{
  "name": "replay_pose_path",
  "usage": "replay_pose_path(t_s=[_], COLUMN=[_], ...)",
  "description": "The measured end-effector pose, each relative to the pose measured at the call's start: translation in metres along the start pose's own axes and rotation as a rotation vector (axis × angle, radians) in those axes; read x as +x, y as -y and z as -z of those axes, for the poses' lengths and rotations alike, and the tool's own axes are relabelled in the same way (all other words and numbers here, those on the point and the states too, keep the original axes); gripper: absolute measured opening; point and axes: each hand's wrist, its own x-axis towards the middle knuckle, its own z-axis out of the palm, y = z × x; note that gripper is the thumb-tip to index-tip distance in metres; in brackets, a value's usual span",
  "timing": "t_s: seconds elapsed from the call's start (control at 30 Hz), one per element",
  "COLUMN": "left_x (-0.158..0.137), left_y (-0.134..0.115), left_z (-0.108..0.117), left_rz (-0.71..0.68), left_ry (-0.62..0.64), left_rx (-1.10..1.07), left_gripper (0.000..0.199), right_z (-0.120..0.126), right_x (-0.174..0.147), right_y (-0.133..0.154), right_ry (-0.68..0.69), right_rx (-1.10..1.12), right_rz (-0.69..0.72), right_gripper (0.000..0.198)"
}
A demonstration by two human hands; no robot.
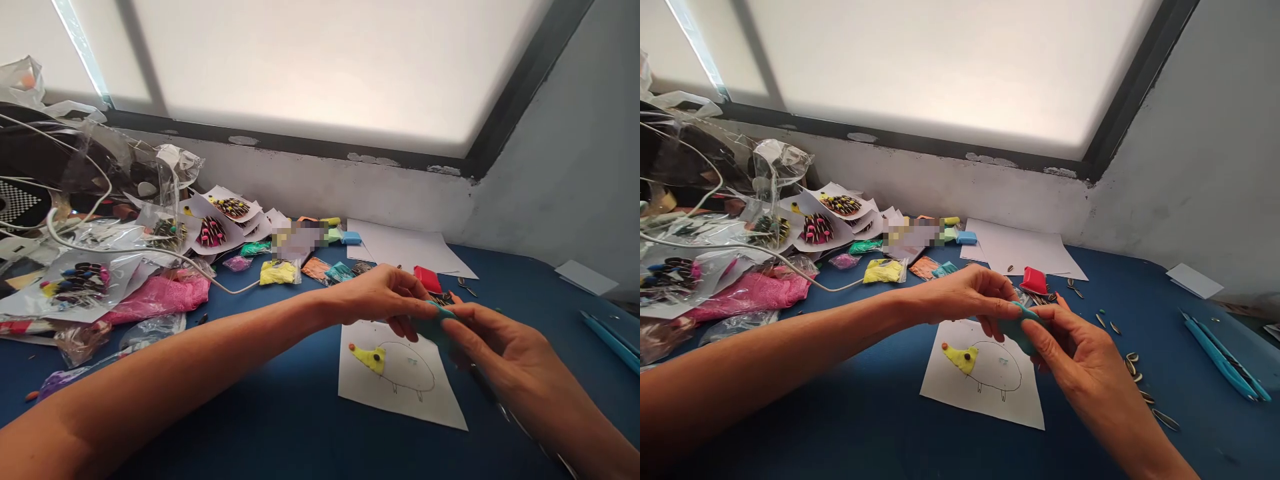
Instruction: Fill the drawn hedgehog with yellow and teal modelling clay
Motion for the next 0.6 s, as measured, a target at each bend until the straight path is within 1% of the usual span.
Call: replay_pose_path(t_s=[0.07,0.1,0.2,0.3,0.43,0.5,0.6], left_x=[-0.0004,-0.0007,-0.0014,-0.0013,-0.0008,-0.0006,-0.0002], left_y=[-0.0005,-0.0009,-0.0016,-0.0014,-0.0009,-0.0002,0.0025], left_z=[-0.0001,-0.0001,0.0002,0.0017,0.0033,0.003,0.0011], left_rz=[0.009,0.011,0.026,0.06,0.063,0.06,0.06], left_ry=[0.011,0.007,-0.014,-0.002,0.007,0.03,0.054], left_rx=[0.019,0.035,0.072,0.084,0.112,0.124,0.119], left_gripper=[0.033,0.031,0.023,0.021,0.029,0.029,0.022], right_z=[-0.0009,-0.0011,-0.001,-0.0008,-0.0005,-0.0001,0.0002], right_x=[-0.0013,-0.0021,-0.0037,-0.0032,-0.001,-0.0004,-0.0006], right_y=[0.0002,0.0004,0.0009,0.0009,-0.0011,-0.0032,-0.006], right_ry=[0.004,0.003,-0.002,0.003,-0.008,-0.027,-0.03], right_rx=[0.008,0.012,-0.012,-0.065,-0.084,-0.085,-0.109], right_rz=[-0.026,-0.031,0.002,0.024,0.026,0.036,0.055], right_gripper=[0.031,0.031,0.031,0.034,0.038,0.038,0.037])
